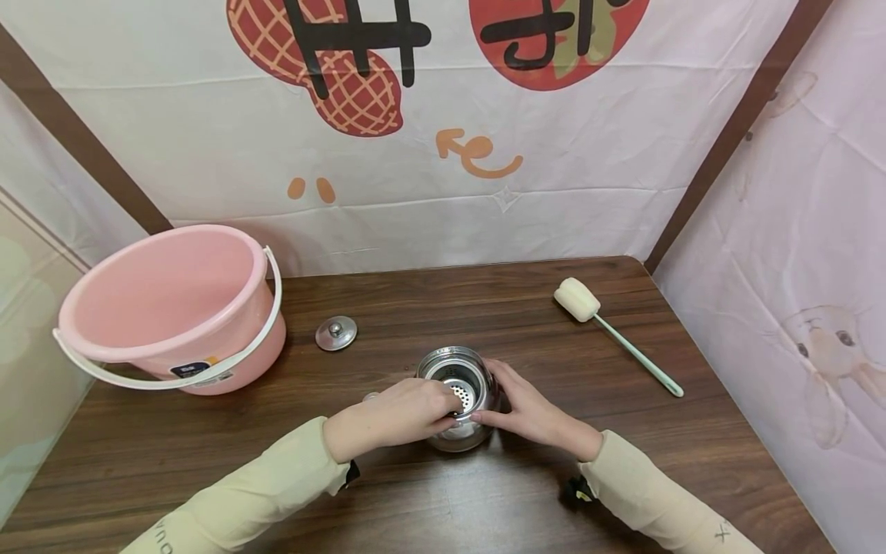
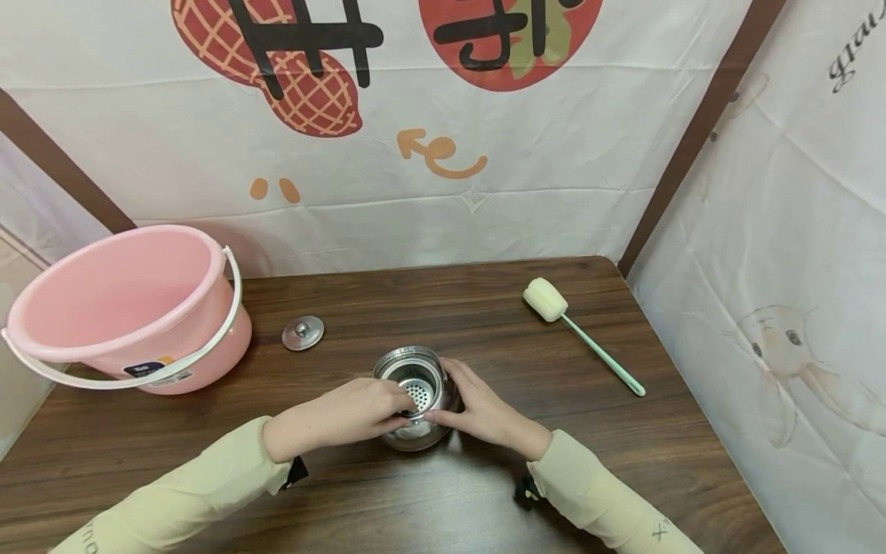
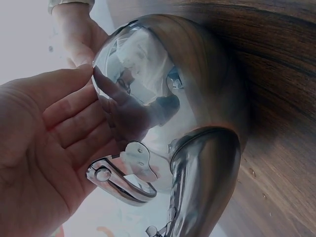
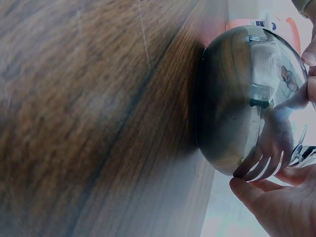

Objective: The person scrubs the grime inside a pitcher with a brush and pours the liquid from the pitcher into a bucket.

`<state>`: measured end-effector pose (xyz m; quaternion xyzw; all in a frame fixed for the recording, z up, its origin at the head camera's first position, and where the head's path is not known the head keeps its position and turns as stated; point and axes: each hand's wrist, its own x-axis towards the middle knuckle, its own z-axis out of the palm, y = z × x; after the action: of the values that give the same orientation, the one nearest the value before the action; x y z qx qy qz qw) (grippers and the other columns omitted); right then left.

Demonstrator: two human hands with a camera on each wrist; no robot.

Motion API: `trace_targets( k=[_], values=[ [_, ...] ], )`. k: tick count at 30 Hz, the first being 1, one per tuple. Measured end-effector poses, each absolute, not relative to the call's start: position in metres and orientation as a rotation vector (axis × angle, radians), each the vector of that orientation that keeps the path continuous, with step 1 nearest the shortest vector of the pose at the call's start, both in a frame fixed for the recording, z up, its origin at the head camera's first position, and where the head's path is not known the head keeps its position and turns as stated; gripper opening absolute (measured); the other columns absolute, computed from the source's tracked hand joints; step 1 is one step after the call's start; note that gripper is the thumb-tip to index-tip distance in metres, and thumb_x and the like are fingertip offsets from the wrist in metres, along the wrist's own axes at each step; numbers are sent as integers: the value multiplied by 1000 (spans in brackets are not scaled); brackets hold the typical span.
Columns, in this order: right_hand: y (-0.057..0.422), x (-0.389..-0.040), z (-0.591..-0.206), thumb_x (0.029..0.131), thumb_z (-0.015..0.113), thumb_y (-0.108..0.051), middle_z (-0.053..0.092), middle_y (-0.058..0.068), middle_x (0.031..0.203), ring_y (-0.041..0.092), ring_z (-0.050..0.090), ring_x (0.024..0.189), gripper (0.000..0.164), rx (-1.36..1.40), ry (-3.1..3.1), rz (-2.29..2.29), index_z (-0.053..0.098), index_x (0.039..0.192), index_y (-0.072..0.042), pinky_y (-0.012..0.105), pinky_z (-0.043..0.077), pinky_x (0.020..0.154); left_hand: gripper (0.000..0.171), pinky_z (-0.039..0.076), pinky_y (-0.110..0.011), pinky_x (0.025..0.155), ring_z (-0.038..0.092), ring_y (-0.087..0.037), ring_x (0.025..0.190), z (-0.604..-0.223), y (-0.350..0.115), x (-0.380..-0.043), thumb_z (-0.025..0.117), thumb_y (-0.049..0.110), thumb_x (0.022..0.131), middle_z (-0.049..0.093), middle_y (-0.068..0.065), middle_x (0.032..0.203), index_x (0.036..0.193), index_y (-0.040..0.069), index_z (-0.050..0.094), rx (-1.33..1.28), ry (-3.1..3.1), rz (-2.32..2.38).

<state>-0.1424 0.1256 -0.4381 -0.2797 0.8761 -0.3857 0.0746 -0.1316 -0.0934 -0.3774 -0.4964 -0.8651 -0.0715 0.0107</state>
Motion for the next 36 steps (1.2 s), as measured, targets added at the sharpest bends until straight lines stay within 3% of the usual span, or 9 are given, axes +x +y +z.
trace_targets(
  k=[24,36],
  values=[
    [126,-142,-437,79,65,-46,36,8,139,23,35,127,80,-820,2632,-1138,29,141,-11,46,32,100,17,40,-25,48,43,-4,52,-375,-92,-133,66,23,81,50,10,60,68,17,57,-1547,-2725,-221],
    [127,-142,-438,80,65,-44,35,9,140,23,33,128,79,-831,2625,-1140,29,141,-11,45,31,101,17,37,-24,44,41,-5,50,-373,-91,-133,64,15,80,49,10,58,66,17,55,-1527,-2681,-212]
  ],
)
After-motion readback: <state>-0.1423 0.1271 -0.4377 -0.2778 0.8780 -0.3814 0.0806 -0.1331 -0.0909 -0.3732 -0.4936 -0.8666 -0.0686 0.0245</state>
